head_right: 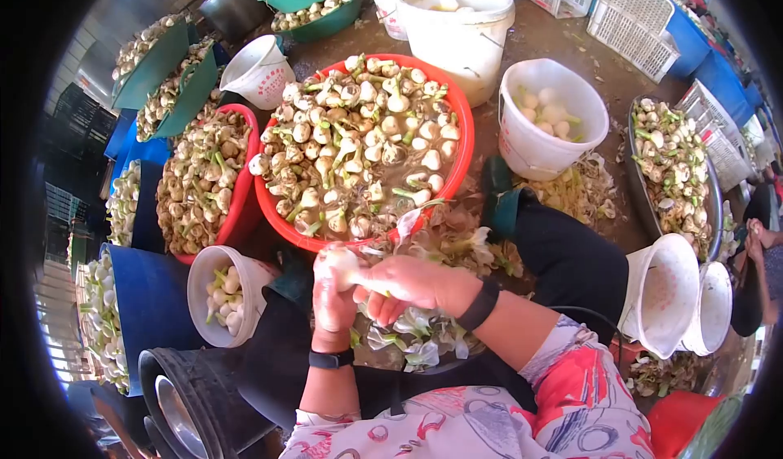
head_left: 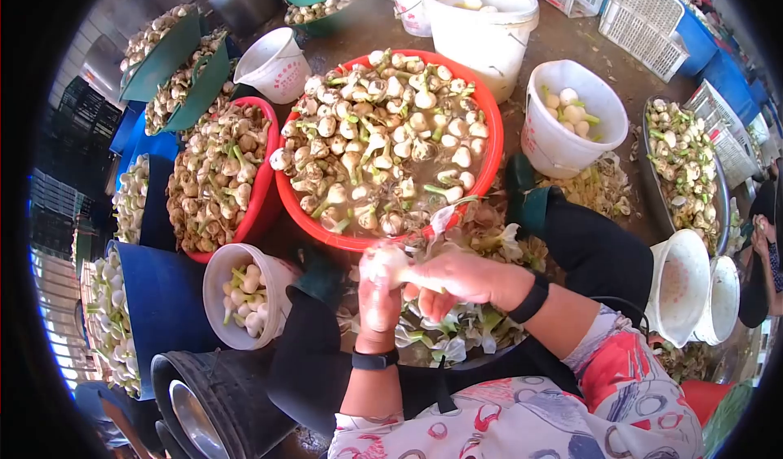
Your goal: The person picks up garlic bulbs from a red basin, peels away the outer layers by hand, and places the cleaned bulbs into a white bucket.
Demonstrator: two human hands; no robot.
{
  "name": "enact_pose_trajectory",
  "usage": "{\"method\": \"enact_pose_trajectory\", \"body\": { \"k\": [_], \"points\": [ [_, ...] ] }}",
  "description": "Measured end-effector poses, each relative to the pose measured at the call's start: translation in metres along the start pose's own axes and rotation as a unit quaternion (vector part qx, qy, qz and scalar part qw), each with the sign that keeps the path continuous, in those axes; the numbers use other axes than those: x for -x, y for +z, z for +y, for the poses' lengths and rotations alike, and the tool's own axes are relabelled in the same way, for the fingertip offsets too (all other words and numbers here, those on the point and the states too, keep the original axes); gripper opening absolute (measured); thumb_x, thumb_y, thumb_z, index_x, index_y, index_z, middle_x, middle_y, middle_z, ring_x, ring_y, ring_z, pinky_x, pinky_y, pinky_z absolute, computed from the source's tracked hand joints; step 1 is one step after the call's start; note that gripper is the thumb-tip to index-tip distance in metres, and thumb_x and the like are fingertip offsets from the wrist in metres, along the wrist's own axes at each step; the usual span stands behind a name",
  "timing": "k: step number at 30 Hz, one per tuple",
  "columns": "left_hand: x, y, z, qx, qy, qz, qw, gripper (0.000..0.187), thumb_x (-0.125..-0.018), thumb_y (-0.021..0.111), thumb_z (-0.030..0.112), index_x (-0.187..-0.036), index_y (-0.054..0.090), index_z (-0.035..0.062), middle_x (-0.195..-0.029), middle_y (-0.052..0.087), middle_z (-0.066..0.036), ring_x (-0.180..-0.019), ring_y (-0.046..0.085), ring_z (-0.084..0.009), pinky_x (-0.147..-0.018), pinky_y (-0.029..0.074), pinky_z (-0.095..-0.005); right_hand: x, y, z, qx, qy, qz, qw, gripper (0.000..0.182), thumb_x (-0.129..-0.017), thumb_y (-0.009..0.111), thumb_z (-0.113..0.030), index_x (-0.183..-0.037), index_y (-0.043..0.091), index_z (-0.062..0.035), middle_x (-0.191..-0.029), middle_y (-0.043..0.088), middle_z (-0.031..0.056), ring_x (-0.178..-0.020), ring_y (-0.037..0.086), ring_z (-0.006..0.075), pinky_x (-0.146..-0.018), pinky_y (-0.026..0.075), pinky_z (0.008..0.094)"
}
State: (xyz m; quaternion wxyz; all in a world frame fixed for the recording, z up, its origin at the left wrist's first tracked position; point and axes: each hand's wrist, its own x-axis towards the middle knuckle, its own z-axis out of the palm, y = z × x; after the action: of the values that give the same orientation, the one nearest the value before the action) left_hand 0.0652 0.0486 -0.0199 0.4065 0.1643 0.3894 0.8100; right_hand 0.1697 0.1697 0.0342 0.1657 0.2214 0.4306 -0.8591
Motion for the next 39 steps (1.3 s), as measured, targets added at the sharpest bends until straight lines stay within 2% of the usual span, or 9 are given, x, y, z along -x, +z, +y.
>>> {"method": "enact_pose_trajectory", "body": {
  "k": [2,5,9,14,22,32,35,37,39],
  "points": [
    [0.003,0.003,0.001,-0.029,-0.001,0.018,0.999,0.041,-0.077,0.058,0.018,-0.112,0.043,0.0039,-0.108,0.051,-0.012,-0.097,0.051,-0.0217,-0.086,0.04,-0.0357,-0.01,-0.01,0.025,-0.042,-0.001,-0.015,0.999,0.038,-0.086,0.043,-0.031,-0.084,0.055,0.0051,-0.064,0.057,0.0129,-0.054,0.057,0.0229,-0.051,0.046,0.031],
    [0.006,0.007,0.01,-0.088,-0.006,-0.007,0.996,0.013,-0.08,0.051,0.001,-0.09,0.059,-0.0012,-0.104,0.056,-0.013,-0.098,0.052,-0.02,-0.087,0.039,-0.0324,-0.001,0.002,0.033,0.497,-0.24,0.202,0.809,0.025,-0.083,0.046,-0.023,-0.076,0.051,0.0003,-0.066,0.055,0.0192,-0.062,0.054,0.0363,-0.055,0.042,0.0429],
    [0.009,0.016,0.004,-0.205,0.092,0.1,0.969,0.011,-0.081,0.052,0.001,-0.089,0.059,-0.0003,-0.092,0.06,-0.009,-0.086,0.056,-0.0155,-0.081,0.043,-0.0292,0.011,0.009,0.031,0.54,-0.272,0.269,0.75,0.02,-0.08,0.049,-0.02,-0.073,0.048,-0.0021,-0.064,0.054,0.0173,-0.061,0.053,0.0364,-0.054,0.041,0.0441],
    [-0.005,-0.014,0.014,-0.125,0.069,0.287,0.947,0.013,-0.085,0.053,0.015,-0.081,0.057,0.0038,-0.066,0.054,0.001,-0.057,0.049,-0.0075,-0.058,0.042,-0.0192,0.018,0.016,0.031,0.561,-0.281,0.235,0.742,0.015,-0.079,0.051,-0.017,-0.077,0.047,-0.0027,-0.066,0.053,0.017,-0.061,0.053,0.036,-0.053,0.041,0.043],
    [0.003,0.011,0.017,-0.41,0.239,0.076,0.877,0.014,-0.066,0.066,-0.001,-0.077,0.059,0.0008,-0.074,0.06,-0.007,-0.07,0.057,-0.0181,-0.062,0.044,-0.0273,0.008,-0.001,0.016,0.56,-0.263,0.272,0.737,0.016,-0.08,0.052,-0.018,-0.077,0.047,-0.0031,-0.063,0.053,0.0171,-0.061,0.052,0.0355,-0.053,0.04,0.0424],
    [-0.01,-0.033,-0.014,-0.497,0.011,0.212,0.841,0.017,-0.075,0.06,0.012,-0.079,0.057,-0.0042,-0.067,0.058,-0.012,-0.058,0.055,-0.0206,-0.054,0.043,-0.0287,0.006,-0.004,-0.003,0.518,-0.369,0.308,0.708,0.012,-0.078,0.054,-0.015,-0.084,0.053,-0.0046,-0.067,0.055,0.0153,-0.061,0.054,0.0341,-0.053,0.042,0.0372],
    [-0.001,-0.038,-0.04,-0.522,0.028,0.22,0.824,0.024,-0.078,0.057,0.019,-0.086,0.058,-0.0035,-0.07,0.06,-0.013,-0.062,0.056,-0.0227,-0.058,0.044,-0.03,-0.019,-0.059,-0.039,0.635,-0.239,0.46,0.573,0.016,-0.077,0.051,-0.018,-0.081,0.056,-0.0035,-0.073,0.059,0.0168,-0.069,0.057,0.0331,-0.059,0.045,0.0408],
    [0.006,-0.029,-0.043,-0.768,0.174,0.081,0.611,0.031,-0.08,0.053,0.026,-0.093,0.058,-0.0024,-0.071,0.061,-0.015,-0.066,0.058,-0.0229,-0.062,0.045,-0.0294,-0.057,-0.105,-0.048,0.738,-0.075,0.442,0.504,0.019,-0.077,0.046,-0.016,-0.08,0.06,-0.0037,-0.078,0.061,0.0151,-0.073,0.06,0.0307,-0.062,0.047,0.0405],
    [0.001,-0.021,-0.024,-0.662,0.053,0.11,0.739,0.031,-0.079,0.054,0.028,-0.091,0.059,0.0001,-0.07,0.06,-0.015,-0.067,0.058,-0.0265,-0.062,0.044,-0.034,-0.084,-0.113,-0.056,0.739,-0.05,0.438,0.509,0.019,-0.076,0.046,-0.015,-0.078,0.061,-0.0037,-0.077,0.062,0.0156,-0.073,0.06,0.0301,-0.062,0.048,0.04]
  ]
}}
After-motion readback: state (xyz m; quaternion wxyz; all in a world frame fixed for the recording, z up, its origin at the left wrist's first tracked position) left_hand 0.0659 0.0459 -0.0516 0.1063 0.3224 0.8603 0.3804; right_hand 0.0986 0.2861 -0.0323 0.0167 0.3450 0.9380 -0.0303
